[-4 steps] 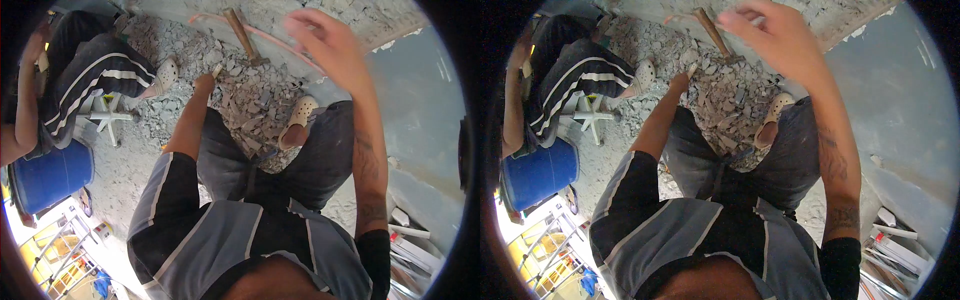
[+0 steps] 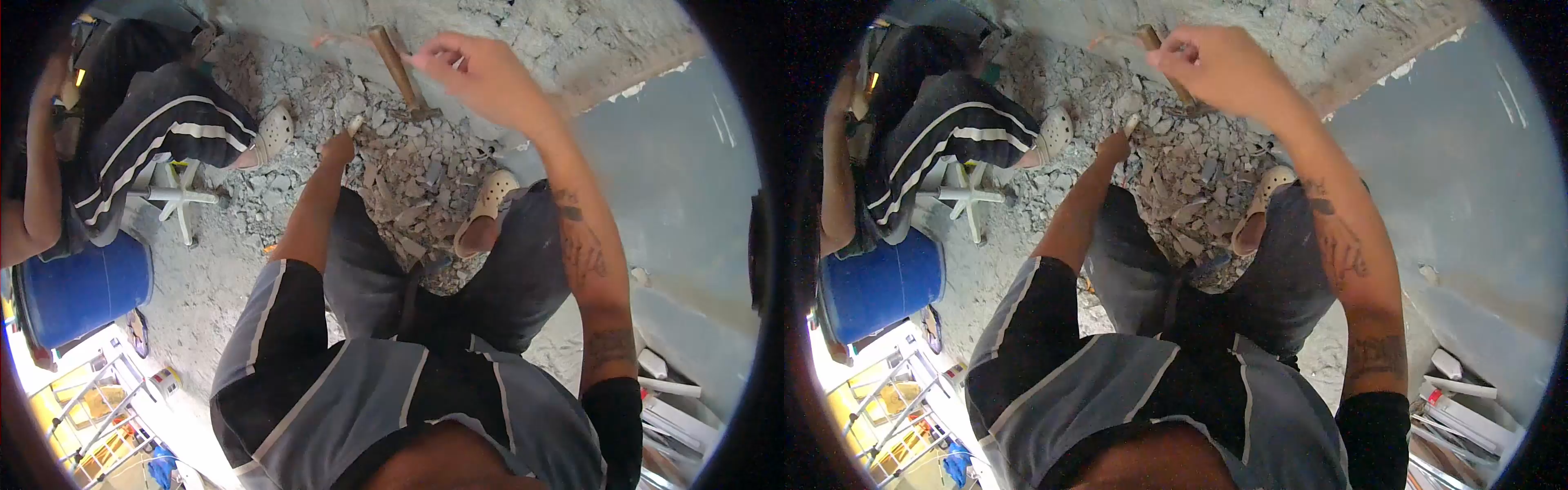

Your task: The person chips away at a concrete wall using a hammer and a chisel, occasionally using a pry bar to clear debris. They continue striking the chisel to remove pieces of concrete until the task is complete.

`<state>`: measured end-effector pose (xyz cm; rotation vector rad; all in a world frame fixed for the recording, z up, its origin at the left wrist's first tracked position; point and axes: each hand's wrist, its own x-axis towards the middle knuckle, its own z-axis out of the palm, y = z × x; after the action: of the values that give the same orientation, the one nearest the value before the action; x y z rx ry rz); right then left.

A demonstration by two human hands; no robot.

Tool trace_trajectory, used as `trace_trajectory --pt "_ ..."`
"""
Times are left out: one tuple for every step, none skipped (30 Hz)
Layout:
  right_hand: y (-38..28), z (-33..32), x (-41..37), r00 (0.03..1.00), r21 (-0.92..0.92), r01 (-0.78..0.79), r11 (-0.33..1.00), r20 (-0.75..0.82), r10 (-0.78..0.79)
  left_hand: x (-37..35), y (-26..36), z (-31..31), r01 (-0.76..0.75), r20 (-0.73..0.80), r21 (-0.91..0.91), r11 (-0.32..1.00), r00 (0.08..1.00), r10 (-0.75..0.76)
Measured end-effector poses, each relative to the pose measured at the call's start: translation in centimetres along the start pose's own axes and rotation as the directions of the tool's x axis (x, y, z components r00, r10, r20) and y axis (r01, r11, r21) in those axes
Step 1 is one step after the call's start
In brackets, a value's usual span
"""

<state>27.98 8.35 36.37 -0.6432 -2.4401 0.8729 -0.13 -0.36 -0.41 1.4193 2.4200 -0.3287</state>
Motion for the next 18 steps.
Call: trace_trajectory --pt "0.4 0.4 0.1 0.999 -0.073 -0.024 0.997 0.027 0.026 0.7 0.4 0.6 0.033 -0.055 -0.026 0.999 0.998 -0.034" --pt "0.8 0.6 -0.1 0.993 -0.136 -0.053 0.989 0.099 0.067 0.9 0.2 1.1 0.014 -0.033 -0.151 0.988 0.999 -0.02" --pt "1.0 0.9 -0.4 0.993 -0.126 -0.049 0.991 0.101 0.062 1.1 0.0 1.6 -0.003 0.009 -0.158 0.987 1.0 0.004" --pt "0.9 1.0 -0.8 0.989 -0.151 -0.081 0.985 0.112 0.098 1.1 0.1 2.1 -0.017 0.046 -0.169 0.986 0.999 0.025" --pt "0.6 0.7 -0.8 0.988 -0.187 -0.091 0.978 0.104 0.112 2.6 -0.1 3.5 -0.053 0.099 -0.142 0.988 0.993 0.068" --pt "1.0 0.9 -1.1 0.996 -0.204 -0.029 0.979 0.075 0.046 3.8 -0.8 5.8 -0.132 -0.067 -0.238 0.962 0.991 0.119" --pt "1.6 1.0 -0.9 0.999 -0.238 0.047 0.97 0.034 -0.04 6.9 -0.7 9.6 -0.159 -0.186 -0.267 0.951 0.976 0.111" --pt "1.3 0.4 -0.3 0.999 -0.232 0.008 0.973 0.036 0.001 4.7 -0.4 5.8 -0.343 -0.306 -0.174 0.923 0.91 0.28" --pt "1.0 0.1 -0.2 0.996 -0.212 -0.058 0.976 0.055 0.071 1.4 1.6 -0.1 -0.143 -0.082 -0.202 0.969 0.988 0.129" --pt "1.1 0.1 -0.1 0.998 -0.227 -0.044 0.973 0.039 0.054 1.5 1.7 -0.1 -0.21 -0.115 -0.303 0.93 0.976 0.183" --pt "1.4 0.2 0.3 0.988 -0.244 -0.087 0.966 0.102 0.115 0.2 2.8 -1.3 -0.163 -0.196 -0.442 0.882 0.977 0.083" --pt "1.7 0.1 0.8 0.971 -0.262 -0.128 0.956 0.162 0.174 -1.3 4.2 -2.9 -0.133 -0.26 -0.575 0.807 0.965 -0.026" --pt "1.9 0.0 1.2 0.979 -0.276 -0.108 0.955 0.14 0.151 -1.9 5.1 -4.2 -0.153 -0.295 -0.572 0.806 0.955 -0.028" --pt "2.1 0.1 1.7 0.979 -0.21 -0.099 0.973 0.152 0.133 -2.2 5.7 -5.1 -0.149 -0.291 -0.689 0.709 0.953 -0.083" --pt "1.9 0.3 1.7 0.976 -0.132 -0.102 0.986 0.177 0.125 -3.2 6.2 -5.7 -0.13 -0.258 -0.792 0.597 0.957 -0.133" --pt "1.3 0.3 1.9 0.985 -0.055 -0.11 0.992 0.127 0.116 -5.0 7.2 -7.7 -0.194 -0.357 -0.787 0.585 0.917 -0.177" --pt "1.1 0.4 2.1 0.98 -0.044 -0.118 0.992 0.153 0.124 -5.5 7.7 -8.9 -0.151 -0.3 -0.835 0.529 0.931 -0.208" --pt "1.1 0.6 2.3 0.989 0.047 -0.124 0.991 0.083 0.12 -5.8 8.1 -9.6 -0.095 -0.229 -0.881 0.463 0.943 -0.242"
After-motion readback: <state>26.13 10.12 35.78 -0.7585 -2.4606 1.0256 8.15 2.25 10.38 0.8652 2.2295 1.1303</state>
